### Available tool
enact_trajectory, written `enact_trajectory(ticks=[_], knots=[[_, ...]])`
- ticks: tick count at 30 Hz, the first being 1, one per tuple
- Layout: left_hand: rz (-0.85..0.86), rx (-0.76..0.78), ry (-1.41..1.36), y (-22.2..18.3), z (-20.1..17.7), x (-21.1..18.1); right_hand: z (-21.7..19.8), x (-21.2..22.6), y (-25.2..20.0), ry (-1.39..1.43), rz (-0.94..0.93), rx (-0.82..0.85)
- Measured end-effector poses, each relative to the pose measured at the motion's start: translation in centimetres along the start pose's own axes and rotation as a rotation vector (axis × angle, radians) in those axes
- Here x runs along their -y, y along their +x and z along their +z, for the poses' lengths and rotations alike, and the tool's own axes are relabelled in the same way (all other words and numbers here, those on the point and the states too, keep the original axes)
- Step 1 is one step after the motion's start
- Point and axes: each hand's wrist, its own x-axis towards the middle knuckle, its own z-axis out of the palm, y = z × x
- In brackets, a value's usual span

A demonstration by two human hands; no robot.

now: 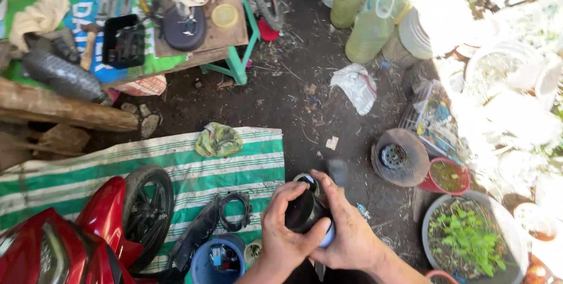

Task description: Spray painting a motorcycle part and cleaning the engine area with a cloth.

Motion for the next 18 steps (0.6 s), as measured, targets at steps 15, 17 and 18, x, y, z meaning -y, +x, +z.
enact_trajectory(ticks=[15,17,18], knots=[[-0.509,-0.028,0.276,19.0,3.7,17.0,-1.1,-25.2,16.5,0.085,-0.042,0.199],[-0.544,-0.124,0.204,24.1,3.2,23.3,-3.1,-31.3,17.1,0.034,0.350,0.258],[-0.554,-0.212,0.133,26.7,2.7,26.6,-3.9,-34.4,17.6,-0.037,0.732,0.299]])
